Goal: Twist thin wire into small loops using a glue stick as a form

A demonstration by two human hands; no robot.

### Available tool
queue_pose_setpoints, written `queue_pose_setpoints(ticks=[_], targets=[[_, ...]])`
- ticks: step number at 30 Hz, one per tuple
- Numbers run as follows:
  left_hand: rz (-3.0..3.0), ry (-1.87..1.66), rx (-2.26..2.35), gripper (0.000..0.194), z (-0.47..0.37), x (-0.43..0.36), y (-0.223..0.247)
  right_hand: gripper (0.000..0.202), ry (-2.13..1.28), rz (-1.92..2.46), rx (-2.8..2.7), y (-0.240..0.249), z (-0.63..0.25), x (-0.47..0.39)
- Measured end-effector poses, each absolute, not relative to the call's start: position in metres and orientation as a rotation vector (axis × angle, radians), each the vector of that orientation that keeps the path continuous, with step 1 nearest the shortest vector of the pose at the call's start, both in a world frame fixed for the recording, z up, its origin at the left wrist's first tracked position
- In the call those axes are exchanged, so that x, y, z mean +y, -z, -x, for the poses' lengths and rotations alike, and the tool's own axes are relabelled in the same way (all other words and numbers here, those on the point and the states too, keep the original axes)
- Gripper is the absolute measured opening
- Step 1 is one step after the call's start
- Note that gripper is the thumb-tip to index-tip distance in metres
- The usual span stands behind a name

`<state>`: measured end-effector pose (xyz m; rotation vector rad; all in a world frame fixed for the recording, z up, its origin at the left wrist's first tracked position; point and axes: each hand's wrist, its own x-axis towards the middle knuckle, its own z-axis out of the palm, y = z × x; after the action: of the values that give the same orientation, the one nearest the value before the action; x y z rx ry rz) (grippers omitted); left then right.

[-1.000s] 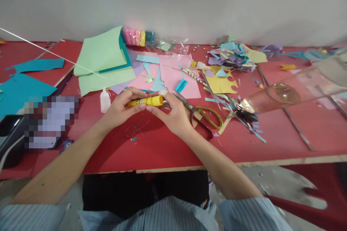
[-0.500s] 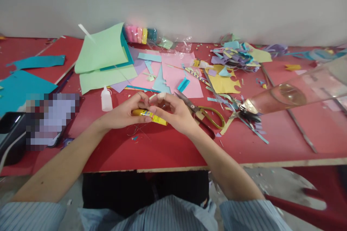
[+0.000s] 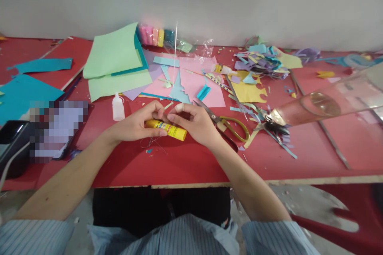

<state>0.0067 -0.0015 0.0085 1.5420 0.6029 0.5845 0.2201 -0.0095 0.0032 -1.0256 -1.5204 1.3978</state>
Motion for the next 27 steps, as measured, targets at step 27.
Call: queue_pose_setpoints(ticks=[27], targets=[[-1.103,-0.788,0.638,0.031,-0.01,0.008,-0.003,0.034,-1.593,0.828,-1.357,0.008,-0.222,-0.007]])
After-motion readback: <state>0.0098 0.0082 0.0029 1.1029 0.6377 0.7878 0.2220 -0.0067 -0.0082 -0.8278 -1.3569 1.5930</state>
